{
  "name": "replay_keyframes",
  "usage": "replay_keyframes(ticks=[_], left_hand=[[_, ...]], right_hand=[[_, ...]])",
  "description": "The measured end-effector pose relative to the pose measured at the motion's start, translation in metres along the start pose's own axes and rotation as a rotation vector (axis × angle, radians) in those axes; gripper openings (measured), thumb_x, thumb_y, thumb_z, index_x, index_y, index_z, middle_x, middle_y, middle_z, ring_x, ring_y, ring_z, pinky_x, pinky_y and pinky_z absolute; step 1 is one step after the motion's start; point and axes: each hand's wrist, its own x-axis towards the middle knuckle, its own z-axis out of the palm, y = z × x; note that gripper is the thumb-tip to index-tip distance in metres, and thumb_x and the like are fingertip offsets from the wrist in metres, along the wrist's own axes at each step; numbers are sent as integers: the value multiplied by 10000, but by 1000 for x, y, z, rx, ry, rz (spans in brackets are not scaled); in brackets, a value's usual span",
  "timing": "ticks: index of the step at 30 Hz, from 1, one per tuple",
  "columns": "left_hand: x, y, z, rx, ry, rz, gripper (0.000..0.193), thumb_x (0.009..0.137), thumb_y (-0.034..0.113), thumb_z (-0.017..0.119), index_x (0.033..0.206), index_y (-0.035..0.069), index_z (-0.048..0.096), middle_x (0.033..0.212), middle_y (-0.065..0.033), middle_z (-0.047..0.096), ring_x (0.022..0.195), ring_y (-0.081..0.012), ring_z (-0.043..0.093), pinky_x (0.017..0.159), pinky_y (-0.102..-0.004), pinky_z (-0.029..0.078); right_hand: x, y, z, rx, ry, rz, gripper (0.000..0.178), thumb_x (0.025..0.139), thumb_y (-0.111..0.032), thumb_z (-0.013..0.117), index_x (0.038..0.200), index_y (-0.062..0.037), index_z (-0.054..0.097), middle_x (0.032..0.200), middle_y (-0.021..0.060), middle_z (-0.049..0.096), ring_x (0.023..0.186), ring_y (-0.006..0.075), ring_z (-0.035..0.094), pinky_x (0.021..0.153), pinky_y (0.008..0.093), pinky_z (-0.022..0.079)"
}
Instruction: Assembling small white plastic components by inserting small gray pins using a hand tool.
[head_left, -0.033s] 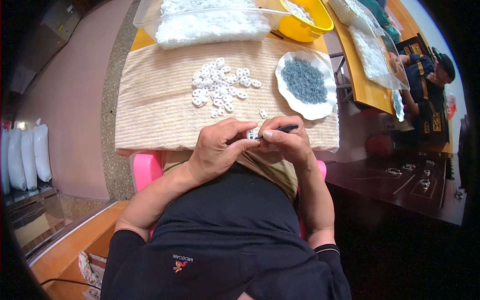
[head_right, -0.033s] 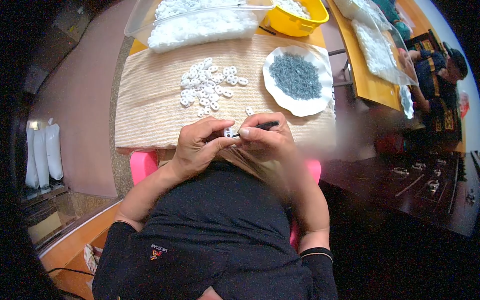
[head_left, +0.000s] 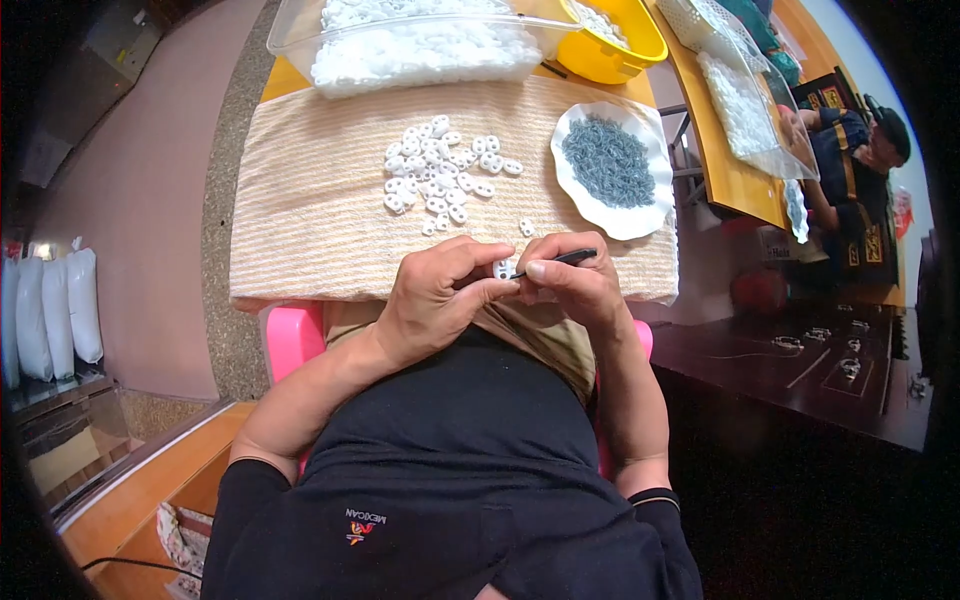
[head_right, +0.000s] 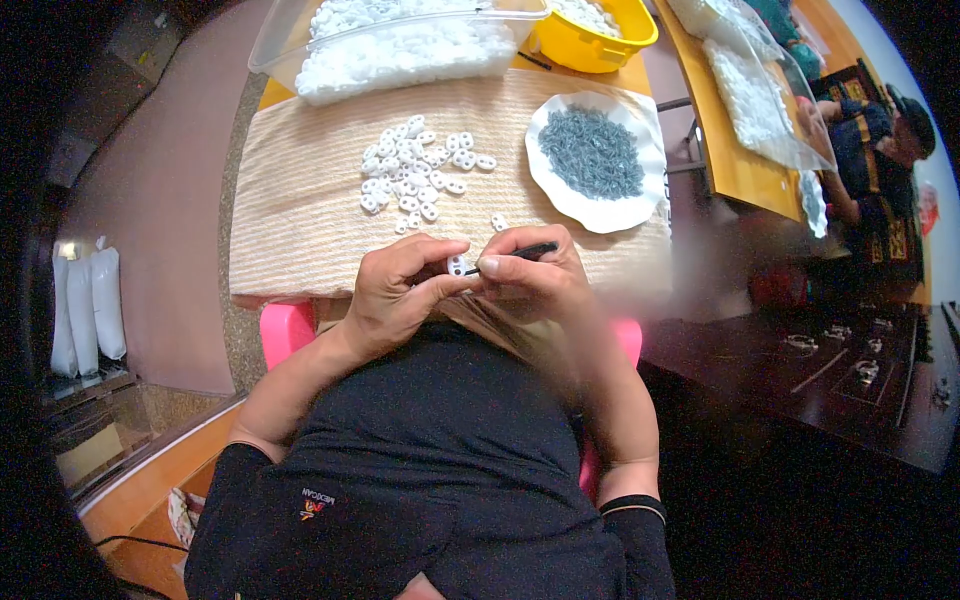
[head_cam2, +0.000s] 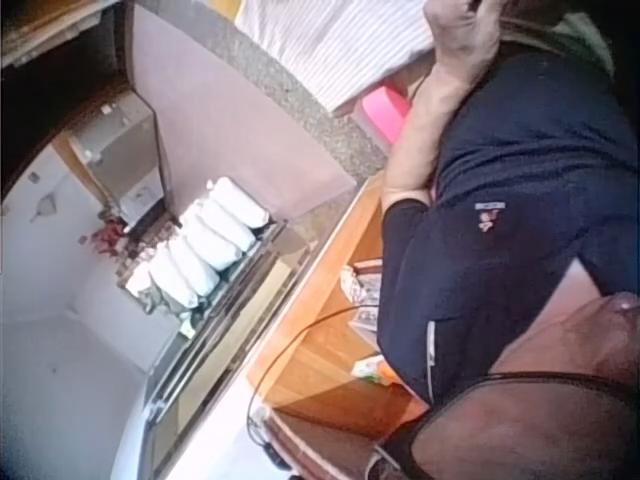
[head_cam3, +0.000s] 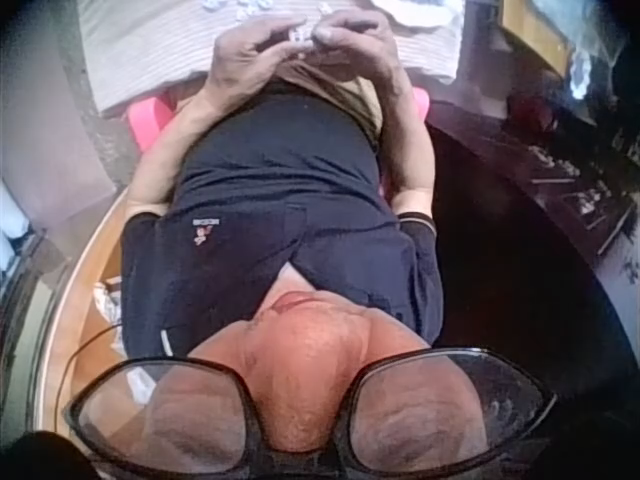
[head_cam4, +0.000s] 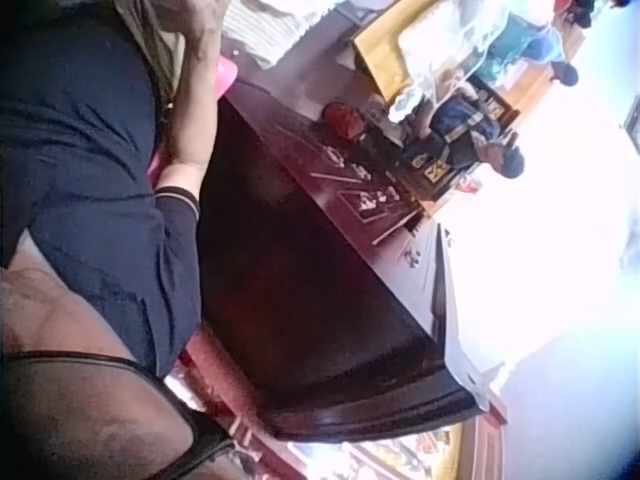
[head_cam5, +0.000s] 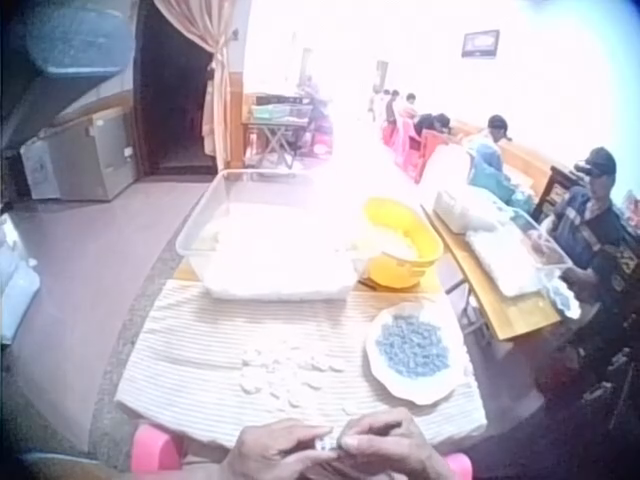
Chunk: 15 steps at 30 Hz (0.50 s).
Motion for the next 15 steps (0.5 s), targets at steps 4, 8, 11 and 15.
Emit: replay_keyframes(ticks=[4,8,11,15], left_hand=[[0,-2,1,-22,-7,11,292,748,18,737,1025,-28,656,814,-96,657,687,-130,607,609,-241,480],[-1,-1,-1,-40,24,-17,290,751,32,742,1022,-27,655,780,-96,633,673,-134,598,598,-244,475],[-3,-1,1,-68,83,-50,282,758,44,745,1016,-26,653,753,-89,614,652,-132,581,580,-250,467],[-6,0,0,-100,140,-85,273,793,-9,708,1057,-24,640,813,-34,629,686,-69,576,608,-199,480]], right_hand=[[-1,1,-4,-30,-8,27,129,792,-86,681,792,42,665,722,94,649,656,126,603,591,225,459],[-2,9,4,-31,51,-55,134,816,-66,659,811,67,642,747,132,626,600,151,573,550,258,472],[-2,12,14,-114,90,-151,125,839,-60,650,834,64,646,762,121,629,623,145,589,561,250,478],[-4,23,25,-158,189,-225,124,864,-61,639,875,62,640,793,114,627,670,148,609,593,248,492]])
